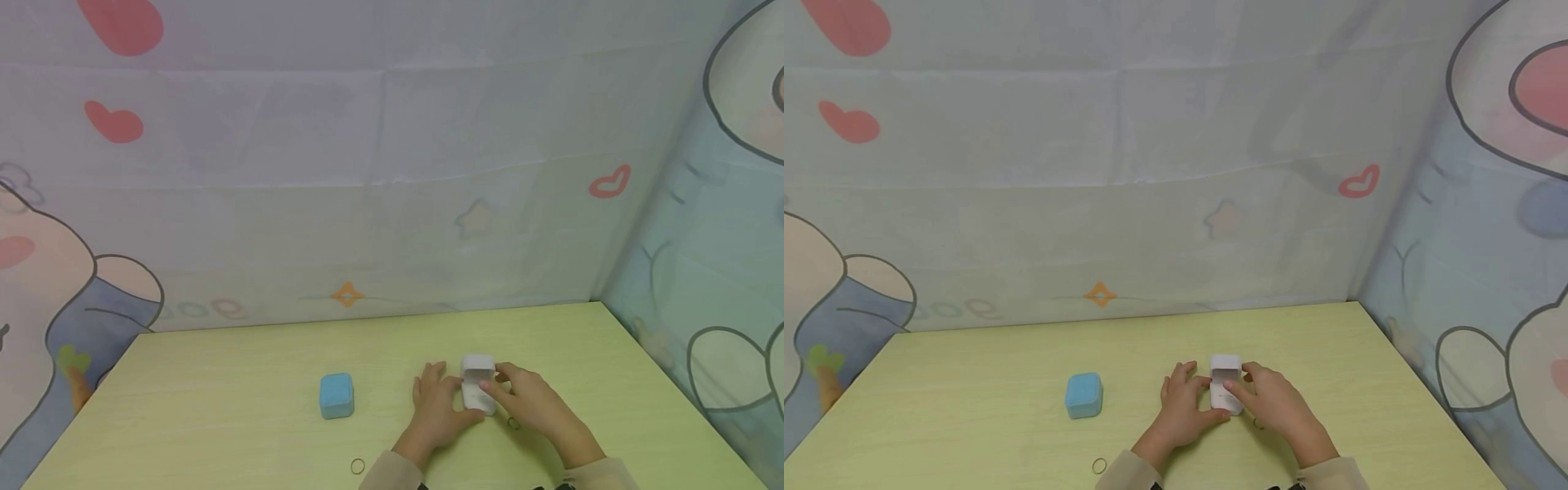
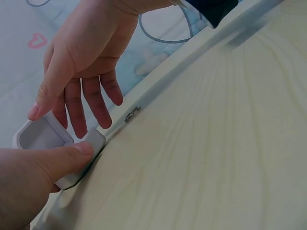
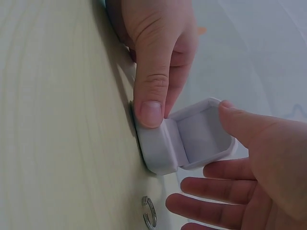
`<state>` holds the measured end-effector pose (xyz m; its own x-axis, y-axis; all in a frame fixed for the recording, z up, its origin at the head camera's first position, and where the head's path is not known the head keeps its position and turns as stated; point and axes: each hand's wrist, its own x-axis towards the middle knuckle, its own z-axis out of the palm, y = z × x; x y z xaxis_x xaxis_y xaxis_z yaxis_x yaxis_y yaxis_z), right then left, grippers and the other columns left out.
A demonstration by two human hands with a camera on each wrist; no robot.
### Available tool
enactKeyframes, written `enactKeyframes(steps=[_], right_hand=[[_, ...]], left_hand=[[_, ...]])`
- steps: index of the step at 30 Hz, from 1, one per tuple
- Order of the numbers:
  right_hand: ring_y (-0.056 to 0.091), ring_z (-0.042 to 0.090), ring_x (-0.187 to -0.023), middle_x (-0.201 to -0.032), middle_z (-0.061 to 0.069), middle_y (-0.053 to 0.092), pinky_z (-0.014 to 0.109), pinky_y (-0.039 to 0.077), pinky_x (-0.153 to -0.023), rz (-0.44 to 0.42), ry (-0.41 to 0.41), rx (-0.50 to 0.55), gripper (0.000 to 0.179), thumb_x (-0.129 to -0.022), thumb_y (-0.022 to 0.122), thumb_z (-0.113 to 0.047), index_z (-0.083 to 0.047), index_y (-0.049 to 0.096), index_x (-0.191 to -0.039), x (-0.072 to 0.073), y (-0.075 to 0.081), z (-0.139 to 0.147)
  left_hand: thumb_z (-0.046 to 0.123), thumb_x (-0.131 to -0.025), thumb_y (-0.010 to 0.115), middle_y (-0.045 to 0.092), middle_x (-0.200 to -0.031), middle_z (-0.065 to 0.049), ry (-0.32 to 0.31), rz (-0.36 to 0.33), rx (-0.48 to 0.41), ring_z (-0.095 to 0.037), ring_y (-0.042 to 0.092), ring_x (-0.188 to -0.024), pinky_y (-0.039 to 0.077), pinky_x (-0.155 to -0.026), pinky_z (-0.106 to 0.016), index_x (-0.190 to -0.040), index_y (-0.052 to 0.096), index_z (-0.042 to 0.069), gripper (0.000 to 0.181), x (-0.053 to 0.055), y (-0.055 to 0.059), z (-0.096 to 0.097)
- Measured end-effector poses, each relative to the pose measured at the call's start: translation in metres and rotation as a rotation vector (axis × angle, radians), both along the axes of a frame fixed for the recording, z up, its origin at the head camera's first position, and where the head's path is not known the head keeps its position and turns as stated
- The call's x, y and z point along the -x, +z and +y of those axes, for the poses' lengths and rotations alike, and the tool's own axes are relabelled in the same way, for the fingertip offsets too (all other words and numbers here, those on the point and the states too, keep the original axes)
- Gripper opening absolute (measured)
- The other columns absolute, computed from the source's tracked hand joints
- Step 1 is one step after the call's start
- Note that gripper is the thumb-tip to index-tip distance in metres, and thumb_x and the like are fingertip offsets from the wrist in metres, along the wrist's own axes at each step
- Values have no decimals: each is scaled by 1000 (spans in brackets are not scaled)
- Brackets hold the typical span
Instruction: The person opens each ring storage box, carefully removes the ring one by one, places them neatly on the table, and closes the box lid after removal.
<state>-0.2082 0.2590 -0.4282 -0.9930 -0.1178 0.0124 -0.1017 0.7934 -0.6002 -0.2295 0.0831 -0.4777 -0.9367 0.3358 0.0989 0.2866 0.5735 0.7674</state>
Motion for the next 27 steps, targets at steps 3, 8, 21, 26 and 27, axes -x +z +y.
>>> enactKeyframes(steps=[3,8,21,26,27], right_hand=[[67,26,-92,-124,19,60,43,55,-76,-4,-4,23,63,-93,55,-45,2,47,-134,2,-1,-1],[66,25,-93,-131,22,55,41,55,-76,0,-2,43,68,-93,54,-45,2,39,-140,3,-3,-1],[67,23,-93,-133,26,51,35,56,-72,10,-11,147,63,-97,48,-44,-2,36,-142,5,-6,-1],[65,30,-98,-131,28,53,42,56,-77,24,-56,186,56,-98,44,-44,-4,42,-138,3,-7,-4],[65,32,-100,-130,28,53,43,56,-78,24,-68,202,55,-98,44,-44,-5,43,-137,3,-7,-5]], left_hand=[[38,-75,78,29,-150,-19,-1,3,-1,-43,11,-144,3,-113,-64,-116,62,5,55,0,-1,0],[38,-74,78,30,-149,-20,-4,14,-1,-44,12,-143,3,-112,-65,-116,62,5,56,0,-1,0],[39,-74,78,31,-149,-20,-2,10,-5,-43,12,-143,4,-112,-65,-115,63,5,55,-1,-1,-1],[39,-74,78,31,-149,-20,0,18,3,-43,13,-143,5,-112,-65,-115,63,5,55,0,-1,0],[39,-74,78,32,-148,-20,0,20,5,-44,13,-143,5,-112,-65,-115,63,5,55,0,-1,0]])
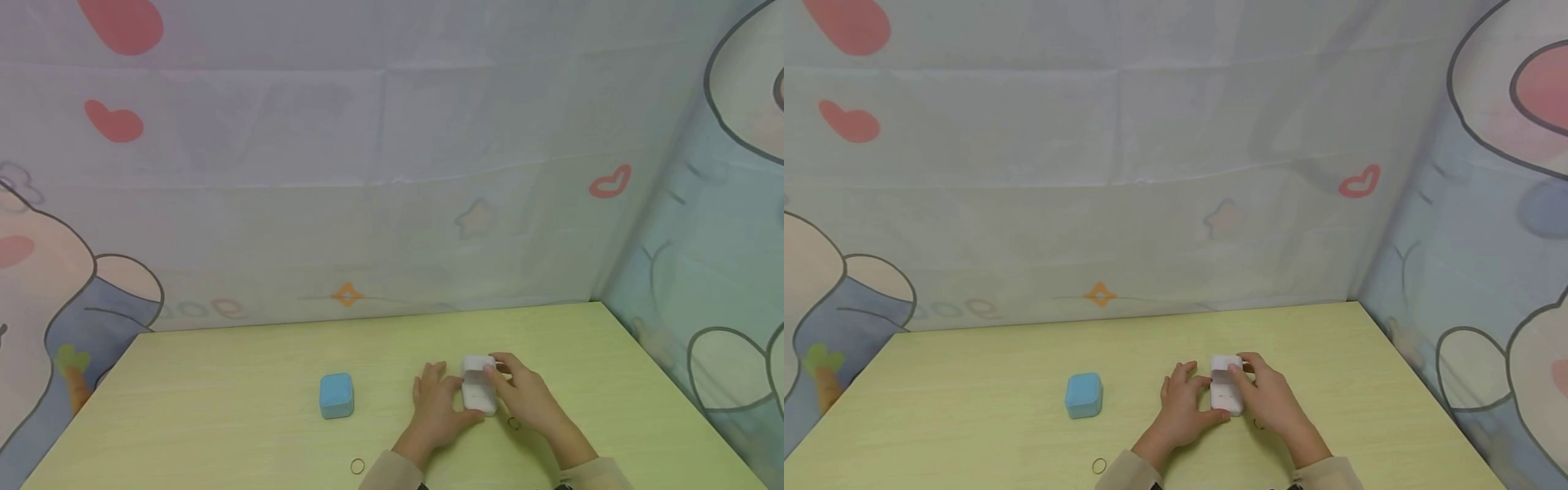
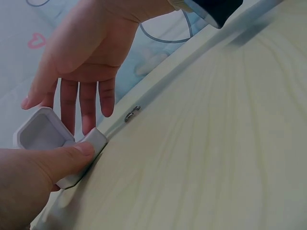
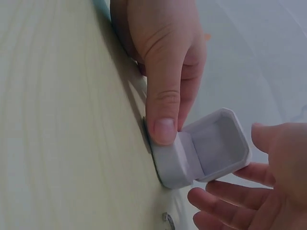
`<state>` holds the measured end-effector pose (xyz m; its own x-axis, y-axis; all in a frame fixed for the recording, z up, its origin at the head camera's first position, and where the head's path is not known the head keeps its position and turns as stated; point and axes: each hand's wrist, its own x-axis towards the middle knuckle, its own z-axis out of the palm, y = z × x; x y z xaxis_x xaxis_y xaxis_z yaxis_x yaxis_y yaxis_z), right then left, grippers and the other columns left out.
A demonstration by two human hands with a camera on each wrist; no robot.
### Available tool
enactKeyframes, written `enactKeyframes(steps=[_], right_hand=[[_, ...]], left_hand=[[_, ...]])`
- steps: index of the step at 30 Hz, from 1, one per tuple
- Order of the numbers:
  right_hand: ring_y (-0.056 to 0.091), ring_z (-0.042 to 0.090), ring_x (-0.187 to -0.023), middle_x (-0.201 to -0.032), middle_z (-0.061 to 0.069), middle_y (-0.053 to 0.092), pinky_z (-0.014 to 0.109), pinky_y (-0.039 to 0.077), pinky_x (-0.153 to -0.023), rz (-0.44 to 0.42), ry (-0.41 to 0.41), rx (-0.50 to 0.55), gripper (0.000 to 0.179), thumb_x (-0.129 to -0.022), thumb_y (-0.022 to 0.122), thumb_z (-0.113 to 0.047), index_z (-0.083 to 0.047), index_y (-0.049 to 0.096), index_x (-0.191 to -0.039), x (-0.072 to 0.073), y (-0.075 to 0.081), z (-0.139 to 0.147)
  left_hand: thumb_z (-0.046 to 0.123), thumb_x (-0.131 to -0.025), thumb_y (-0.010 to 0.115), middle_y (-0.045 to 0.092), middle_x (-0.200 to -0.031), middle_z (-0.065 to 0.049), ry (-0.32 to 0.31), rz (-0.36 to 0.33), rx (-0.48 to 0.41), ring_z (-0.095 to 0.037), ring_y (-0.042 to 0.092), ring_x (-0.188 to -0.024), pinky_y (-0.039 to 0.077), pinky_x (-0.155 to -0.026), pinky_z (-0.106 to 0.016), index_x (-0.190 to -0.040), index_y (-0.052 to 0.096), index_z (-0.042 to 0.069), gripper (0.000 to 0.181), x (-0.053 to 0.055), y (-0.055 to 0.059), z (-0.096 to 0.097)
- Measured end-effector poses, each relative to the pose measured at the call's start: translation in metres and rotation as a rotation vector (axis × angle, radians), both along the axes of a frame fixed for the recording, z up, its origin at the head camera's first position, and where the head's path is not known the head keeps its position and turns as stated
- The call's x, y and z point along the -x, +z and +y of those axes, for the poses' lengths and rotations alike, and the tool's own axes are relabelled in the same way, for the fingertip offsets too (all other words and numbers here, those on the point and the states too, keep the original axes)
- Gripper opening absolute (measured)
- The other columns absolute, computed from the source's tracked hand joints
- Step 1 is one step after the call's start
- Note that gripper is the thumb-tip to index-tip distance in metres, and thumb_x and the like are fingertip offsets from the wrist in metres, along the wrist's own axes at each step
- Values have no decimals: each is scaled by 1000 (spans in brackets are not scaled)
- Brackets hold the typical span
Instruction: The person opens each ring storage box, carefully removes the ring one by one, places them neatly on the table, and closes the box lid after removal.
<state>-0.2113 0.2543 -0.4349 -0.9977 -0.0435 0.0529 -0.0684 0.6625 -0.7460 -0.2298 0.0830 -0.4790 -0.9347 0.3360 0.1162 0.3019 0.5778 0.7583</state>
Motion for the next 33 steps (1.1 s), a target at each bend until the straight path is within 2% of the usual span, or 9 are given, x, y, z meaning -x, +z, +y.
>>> enactKeyframes(steps=[3,10,14,18,24,33], right_hand=[[63,36,-104,-127,29,55,45,55,-80,-13,-31,64,52,-98,44,-44,-6,45,-134,0,-1,-2],[66,30,-99,-124,30,57,30,51,-64,-79,-52,234,46,-98,47,-40,-8,42,-131,3,-6,-3],[65,28,-98,-124,29,57,29,49,-62,-106,-50,294,46,-99,46,-40,-8,40,-131,4,-8,-3],[64,29,-102,-126,28,56,30,50,-67,-126,-66,305,51,-97,46,-44,-9,41,-135,5,-10,-3],[65,27,-99,-123,25,59,32,53,-69,-141,-101,258,64,-95,46,-51,-5,41,-140,7,-11,-4],[64,23,-97,-123,24,60,30,50,-68,-154,-115,273,60,-95,47,-50,-6,44,-137,6,-11,-4]], left_hand=[[40,-74,78,32,-148,-20,1,7,9,-43,14,-143,6,-112,-65,-114,63,5,55,0,0,0],[40,-74,78,33,-147,-20,-1,15,17,-43,15,-142,6,-111,-66,-114,63,4,55,0,-1,0],[40,-74,78,33,-148,-20,0,17,18,-43,15,-143,6,-112,-65,-114,63,4,56,0,-1,1],[40,-75,77,33,-148,-20,0,21,24,-43,15,-143,6,-112,-65,-115,62,4,56,0,-1,1],[41,-75,77,33,-148,-20,0,32,41,-44,16,-142,7,-112,-66,-116,62,5,57,1,-1,0],[42,-74,77,33,-148,-20,2,33,48,-44,16,-142,7,-112,-65,-116,62,5,58,1,-3,1]])
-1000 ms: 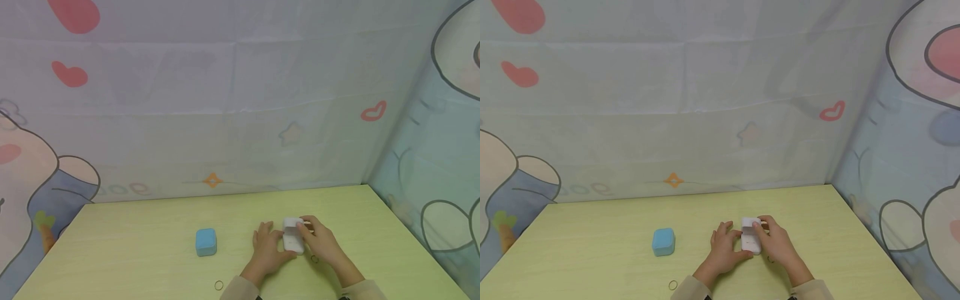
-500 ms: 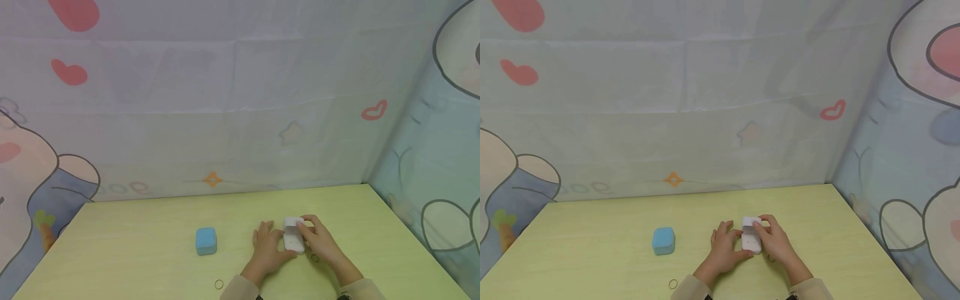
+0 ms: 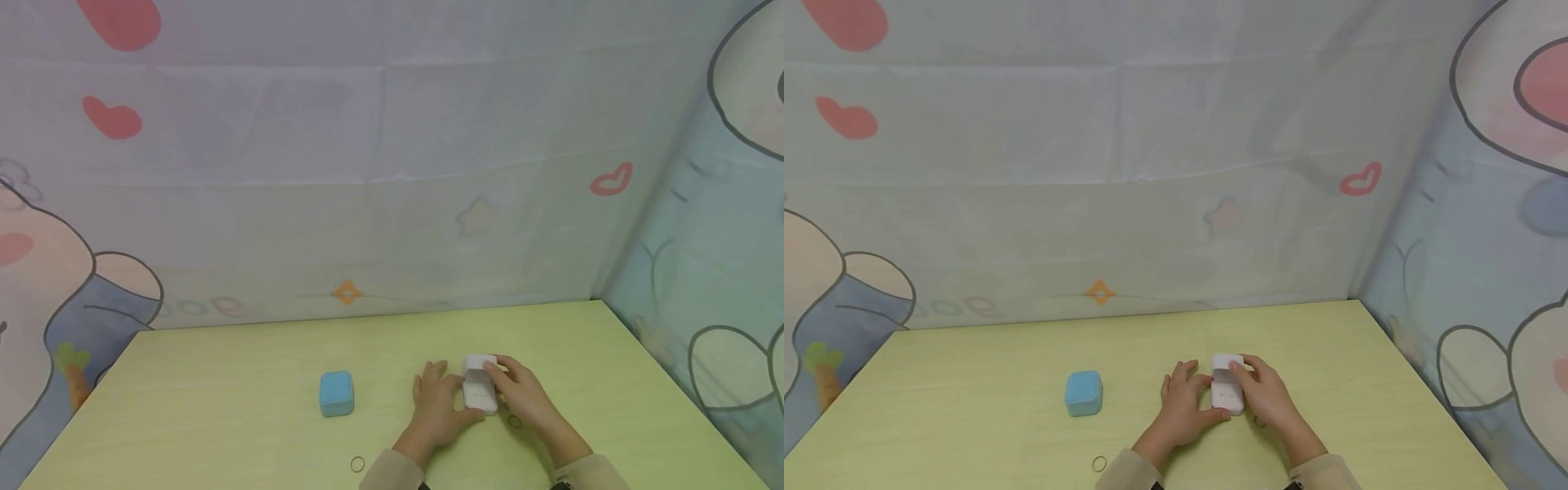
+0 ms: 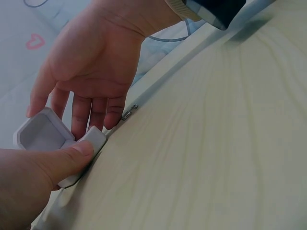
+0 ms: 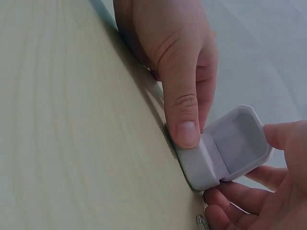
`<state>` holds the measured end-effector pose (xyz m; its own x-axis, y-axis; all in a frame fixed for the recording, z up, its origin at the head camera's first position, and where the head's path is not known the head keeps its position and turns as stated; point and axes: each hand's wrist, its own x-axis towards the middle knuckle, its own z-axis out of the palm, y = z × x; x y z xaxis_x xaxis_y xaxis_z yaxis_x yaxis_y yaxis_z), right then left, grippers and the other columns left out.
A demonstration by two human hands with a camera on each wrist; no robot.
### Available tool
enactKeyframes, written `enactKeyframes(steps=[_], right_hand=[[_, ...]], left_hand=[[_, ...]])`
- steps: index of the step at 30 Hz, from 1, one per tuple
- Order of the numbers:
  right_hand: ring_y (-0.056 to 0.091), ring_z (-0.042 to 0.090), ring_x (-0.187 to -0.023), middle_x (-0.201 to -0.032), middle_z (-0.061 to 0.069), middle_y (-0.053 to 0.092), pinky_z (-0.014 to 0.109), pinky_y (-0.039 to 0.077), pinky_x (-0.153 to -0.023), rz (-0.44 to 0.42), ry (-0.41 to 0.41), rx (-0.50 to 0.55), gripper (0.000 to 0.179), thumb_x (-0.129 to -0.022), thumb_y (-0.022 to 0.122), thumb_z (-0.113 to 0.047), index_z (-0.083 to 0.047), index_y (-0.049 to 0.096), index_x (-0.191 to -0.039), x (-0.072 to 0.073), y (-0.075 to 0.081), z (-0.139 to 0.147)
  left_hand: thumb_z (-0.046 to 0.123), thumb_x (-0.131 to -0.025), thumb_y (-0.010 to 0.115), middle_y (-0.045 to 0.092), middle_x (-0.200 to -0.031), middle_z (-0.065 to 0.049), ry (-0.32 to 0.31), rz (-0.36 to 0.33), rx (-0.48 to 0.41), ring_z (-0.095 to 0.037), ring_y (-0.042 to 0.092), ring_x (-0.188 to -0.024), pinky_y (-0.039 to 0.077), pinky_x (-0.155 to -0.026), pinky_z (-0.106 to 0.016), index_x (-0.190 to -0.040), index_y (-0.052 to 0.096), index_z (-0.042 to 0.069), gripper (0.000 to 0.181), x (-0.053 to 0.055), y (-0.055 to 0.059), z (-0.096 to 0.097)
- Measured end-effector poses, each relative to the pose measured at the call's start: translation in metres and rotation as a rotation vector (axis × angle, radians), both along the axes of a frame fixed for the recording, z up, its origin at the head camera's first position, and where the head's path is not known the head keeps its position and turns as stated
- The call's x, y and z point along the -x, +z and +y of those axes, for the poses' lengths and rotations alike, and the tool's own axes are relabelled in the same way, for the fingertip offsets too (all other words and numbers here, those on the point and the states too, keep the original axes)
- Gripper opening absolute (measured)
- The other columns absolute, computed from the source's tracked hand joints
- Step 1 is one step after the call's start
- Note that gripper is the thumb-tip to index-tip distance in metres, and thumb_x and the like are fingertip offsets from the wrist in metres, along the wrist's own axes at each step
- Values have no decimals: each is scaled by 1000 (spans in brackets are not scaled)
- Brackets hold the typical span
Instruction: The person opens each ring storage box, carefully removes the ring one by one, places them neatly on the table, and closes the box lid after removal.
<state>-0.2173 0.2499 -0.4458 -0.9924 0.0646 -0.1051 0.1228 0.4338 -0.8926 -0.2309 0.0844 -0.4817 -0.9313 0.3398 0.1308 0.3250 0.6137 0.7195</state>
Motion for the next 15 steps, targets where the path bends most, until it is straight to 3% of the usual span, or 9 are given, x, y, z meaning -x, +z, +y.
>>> enactKeyframes(steps=[15], right_hand=[[64,25,-99,-127,24,57,31,48,-70,21,45,51,50,-98,47,-43,-13,44,-138,-1,1,1]], left_hand=[[41,-74,77,33,-147,-20,-3,-15,-15,-44,15,-142,6,-112,-65,-115,62,5,57,-1,2,-1]])
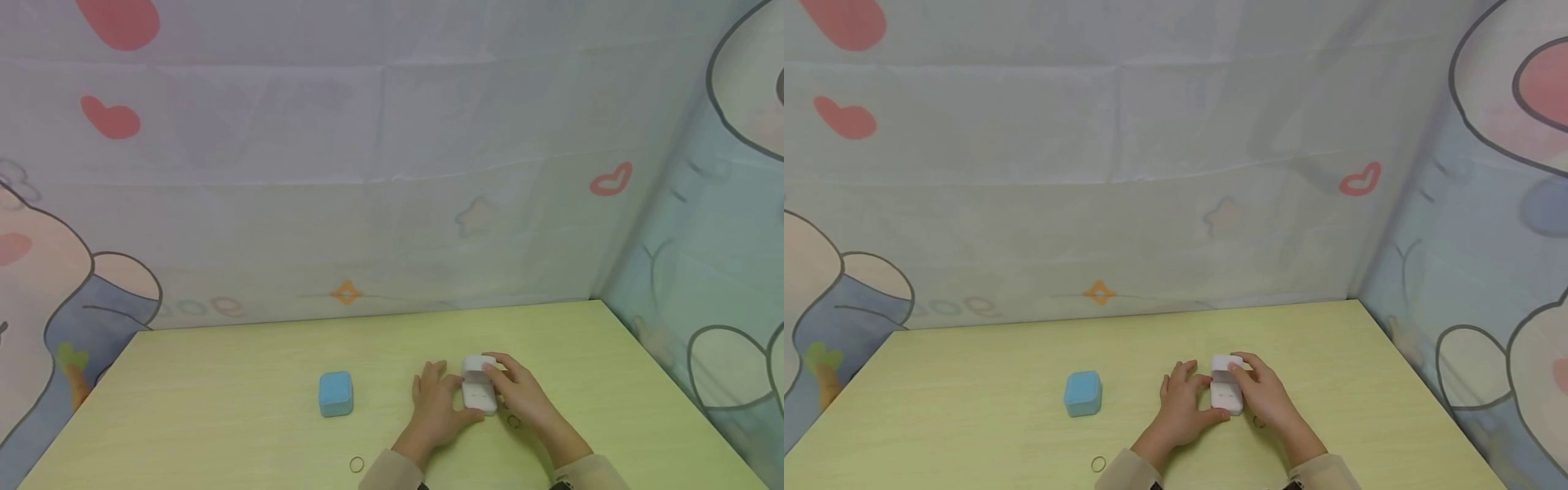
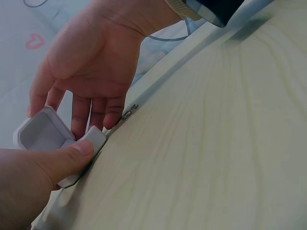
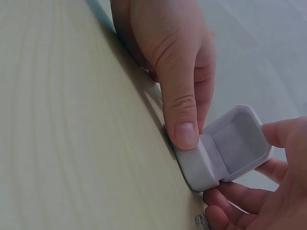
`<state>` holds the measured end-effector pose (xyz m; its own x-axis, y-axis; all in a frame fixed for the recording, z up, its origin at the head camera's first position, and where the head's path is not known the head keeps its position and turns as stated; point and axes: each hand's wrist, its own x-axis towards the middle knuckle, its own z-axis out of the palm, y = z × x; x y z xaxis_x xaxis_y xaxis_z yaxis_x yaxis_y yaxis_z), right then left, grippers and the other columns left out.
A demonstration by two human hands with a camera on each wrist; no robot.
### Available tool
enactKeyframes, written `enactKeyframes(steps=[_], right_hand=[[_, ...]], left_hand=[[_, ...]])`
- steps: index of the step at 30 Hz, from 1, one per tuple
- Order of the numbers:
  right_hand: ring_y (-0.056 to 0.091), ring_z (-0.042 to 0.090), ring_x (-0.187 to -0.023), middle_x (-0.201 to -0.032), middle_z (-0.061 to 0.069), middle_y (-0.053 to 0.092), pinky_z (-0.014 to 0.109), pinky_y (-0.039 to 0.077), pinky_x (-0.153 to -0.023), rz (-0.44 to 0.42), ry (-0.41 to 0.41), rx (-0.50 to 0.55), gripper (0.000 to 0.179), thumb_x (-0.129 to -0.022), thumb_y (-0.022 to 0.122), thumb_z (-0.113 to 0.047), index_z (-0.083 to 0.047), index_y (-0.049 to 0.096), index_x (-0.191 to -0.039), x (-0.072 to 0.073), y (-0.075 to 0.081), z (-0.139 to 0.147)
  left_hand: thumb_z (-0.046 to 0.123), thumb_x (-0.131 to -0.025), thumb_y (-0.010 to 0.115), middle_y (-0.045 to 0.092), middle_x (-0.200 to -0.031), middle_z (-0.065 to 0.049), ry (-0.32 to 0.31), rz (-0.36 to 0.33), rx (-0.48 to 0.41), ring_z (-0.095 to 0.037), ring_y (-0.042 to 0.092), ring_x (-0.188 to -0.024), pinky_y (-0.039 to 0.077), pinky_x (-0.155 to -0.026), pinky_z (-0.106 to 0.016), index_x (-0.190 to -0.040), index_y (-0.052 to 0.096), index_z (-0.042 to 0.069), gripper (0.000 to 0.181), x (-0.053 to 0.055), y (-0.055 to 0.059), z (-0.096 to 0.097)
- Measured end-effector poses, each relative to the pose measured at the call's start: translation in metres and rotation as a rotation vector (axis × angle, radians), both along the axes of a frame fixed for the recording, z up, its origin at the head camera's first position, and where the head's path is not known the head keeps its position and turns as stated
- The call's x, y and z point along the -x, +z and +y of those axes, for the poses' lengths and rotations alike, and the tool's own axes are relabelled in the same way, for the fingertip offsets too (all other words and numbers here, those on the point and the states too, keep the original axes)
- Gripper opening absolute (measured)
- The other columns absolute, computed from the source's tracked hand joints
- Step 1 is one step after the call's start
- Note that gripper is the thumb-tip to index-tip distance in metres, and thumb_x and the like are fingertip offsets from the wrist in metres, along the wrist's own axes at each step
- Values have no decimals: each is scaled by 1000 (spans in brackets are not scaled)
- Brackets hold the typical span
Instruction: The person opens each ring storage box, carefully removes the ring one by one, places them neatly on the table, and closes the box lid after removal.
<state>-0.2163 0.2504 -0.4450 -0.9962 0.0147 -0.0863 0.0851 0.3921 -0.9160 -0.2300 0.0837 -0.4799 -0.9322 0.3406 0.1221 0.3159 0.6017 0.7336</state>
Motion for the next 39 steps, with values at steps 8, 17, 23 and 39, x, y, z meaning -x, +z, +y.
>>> enactKeyframes(steps=[8,17,23,39], right_hand=[[64,27,-100,-128,24,56,32,49,-70,-1,3,19,47,-98,47,-41,-14,45,-135,0,-1,0],[64,23,-95,-126,22,58,30,46,-67,-3,7,24,43,-98,47,-40,-15,47,-133,-1,-1,1],[64,24,-97,-127,22,58,30,46,-68,-5,19,24,41,-98,47,-39,-15,47,-132,0,-1,2],[63,23,-97,-125,19,58,31,46,-70,-9,25,16,36,-99,47,-35,-15,48,-129,-1,1,3]], left_hand=[[40,-74,77,33,-147,-20,-5,-2,-12,-45,15,-142,5,-112,-66,-114,62,5,55,0,0,0],[40,-74,77,33,-147,-21,-8,5,-11,-45,14,-142,5,-111,-66,-113,63,5,54,0,0,0],[40,-74,77,33,-147,-21,-11,2,-7,-45,14,-142,5,-111,-66,-114,62,5,55,0,0,0],[40,-74,77,32,-148,-21,-20,1,-12,-46,14,-142,5,-111,-66,-114,62,5,55,-1,2,-2]])
